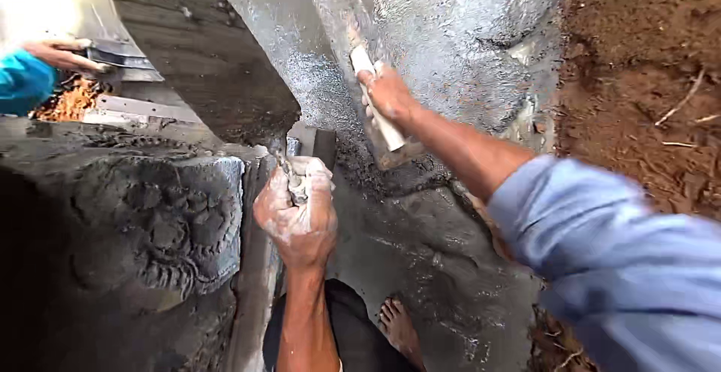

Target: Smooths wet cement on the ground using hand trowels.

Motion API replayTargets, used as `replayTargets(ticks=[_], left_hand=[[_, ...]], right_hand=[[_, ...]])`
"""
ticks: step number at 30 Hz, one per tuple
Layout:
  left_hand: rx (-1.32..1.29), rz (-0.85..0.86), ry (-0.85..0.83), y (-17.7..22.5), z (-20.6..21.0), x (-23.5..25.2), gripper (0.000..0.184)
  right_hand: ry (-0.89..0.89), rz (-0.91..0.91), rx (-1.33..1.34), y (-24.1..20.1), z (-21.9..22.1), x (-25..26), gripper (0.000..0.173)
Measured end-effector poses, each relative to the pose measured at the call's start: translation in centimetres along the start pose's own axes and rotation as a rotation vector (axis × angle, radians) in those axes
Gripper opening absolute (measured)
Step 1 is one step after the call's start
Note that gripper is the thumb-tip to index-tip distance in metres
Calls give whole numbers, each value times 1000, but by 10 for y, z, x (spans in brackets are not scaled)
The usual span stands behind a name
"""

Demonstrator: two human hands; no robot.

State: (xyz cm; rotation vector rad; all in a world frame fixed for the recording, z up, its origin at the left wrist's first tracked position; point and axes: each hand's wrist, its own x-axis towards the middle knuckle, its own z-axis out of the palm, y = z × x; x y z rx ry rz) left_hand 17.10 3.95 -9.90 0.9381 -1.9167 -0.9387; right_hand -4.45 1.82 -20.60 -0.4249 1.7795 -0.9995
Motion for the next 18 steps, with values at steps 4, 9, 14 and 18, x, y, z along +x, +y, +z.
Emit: replayTargets(ticks=[4,9,14,18], left_hand=[[-66,24,15,3,-10,0,17],[-31,50,-17,-2,-21,-15,17],[-40,47,-22,-3,-33,-23,18],[-93,31,-7,-3,-38,-25,16]], right_hand=[[171,100,381,67,80,-40,49],[190,175,276,122,137,-81,53],[212,202,263,133,150,-64,52],[179,207,248,130,157,-68,53]])
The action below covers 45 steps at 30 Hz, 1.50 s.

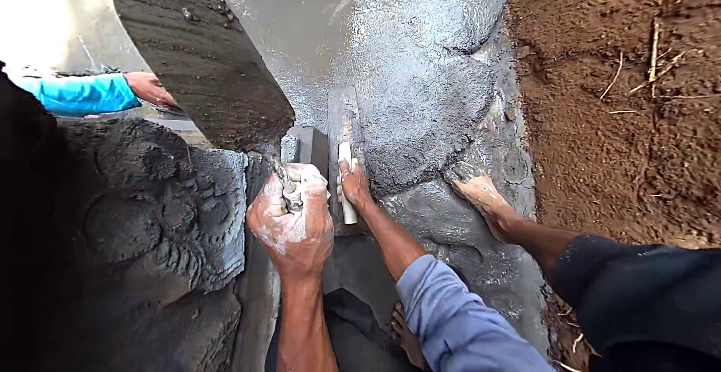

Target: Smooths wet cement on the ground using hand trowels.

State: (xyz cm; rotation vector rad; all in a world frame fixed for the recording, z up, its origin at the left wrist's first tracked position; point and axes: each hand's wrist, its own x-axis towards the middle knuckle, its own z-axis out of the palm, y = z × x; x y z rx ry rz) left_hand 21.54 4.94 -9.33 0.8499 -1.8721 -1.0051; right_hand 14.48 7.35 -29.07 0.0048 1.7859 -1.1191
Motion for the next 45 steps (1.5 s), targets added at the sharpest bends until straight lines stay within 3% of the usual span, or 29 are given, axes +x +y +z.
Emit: replayTargets(ticks=[6,9,14,27,30,33,35,39,45], left_hand=[[-61,-19,15,3,0,0,16],[-75,-10,-19,5,0,-1,14],[-68,7,-22,1,-1,1,16],[107,-35,-62,-15,29,13,17],[131,-44,-56,-17,33,16,17],[134,-57,-37,-18,37,17,16],[149,-50,-40,-19,40,17,18],[196,-51,-57,-21,43,17,18],[202,-55,-51,-24,35,17,17]], right_hand=[[72,-11,-37,26,-4,-30,48],[100,-23,-30,14,12,-29,51],[93,19,-292,-8,16,-24,64],[82,52,-364,-21,-57,-4,60],[170,81,-331,-20,-85,1,60],[367,106,-189,-19,-105,0,59],[366,47,-88,-19,-98,2,58],[162,-31,33,-24,-46,17,58],[26,22,-61,-16,1,13,57]])
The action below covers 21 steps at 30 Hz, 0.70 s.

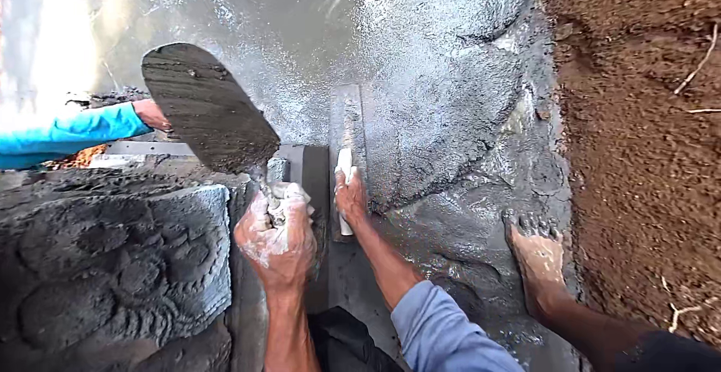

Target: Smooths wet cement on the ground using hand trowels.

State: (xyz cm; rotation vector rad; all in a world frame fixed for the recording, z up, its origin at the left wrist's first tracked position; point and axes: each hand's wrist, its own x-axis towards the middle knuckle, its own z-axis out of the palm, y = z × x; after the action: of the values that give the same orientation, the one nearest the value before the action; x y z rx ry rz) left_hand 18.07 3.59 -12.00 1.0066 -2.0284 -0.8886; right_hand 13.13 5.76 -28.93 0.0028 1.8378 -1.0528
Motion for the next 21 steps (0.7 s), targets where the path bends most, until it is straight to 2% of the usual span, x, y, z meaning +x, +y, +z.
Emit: replayTargets(ticks=[6,10,21], left_hand=[[-56,-61,-31,-2,2,3,15],[-64,-51,-30,-3,8,6,16],[28,-80,-55,-2,18,7,16]], right_hand=[[10,57,-123,-1,-20,-13,61],[90,31,-136,1,-52,-4,57],[163,25,-224,13,-140,3,53]])
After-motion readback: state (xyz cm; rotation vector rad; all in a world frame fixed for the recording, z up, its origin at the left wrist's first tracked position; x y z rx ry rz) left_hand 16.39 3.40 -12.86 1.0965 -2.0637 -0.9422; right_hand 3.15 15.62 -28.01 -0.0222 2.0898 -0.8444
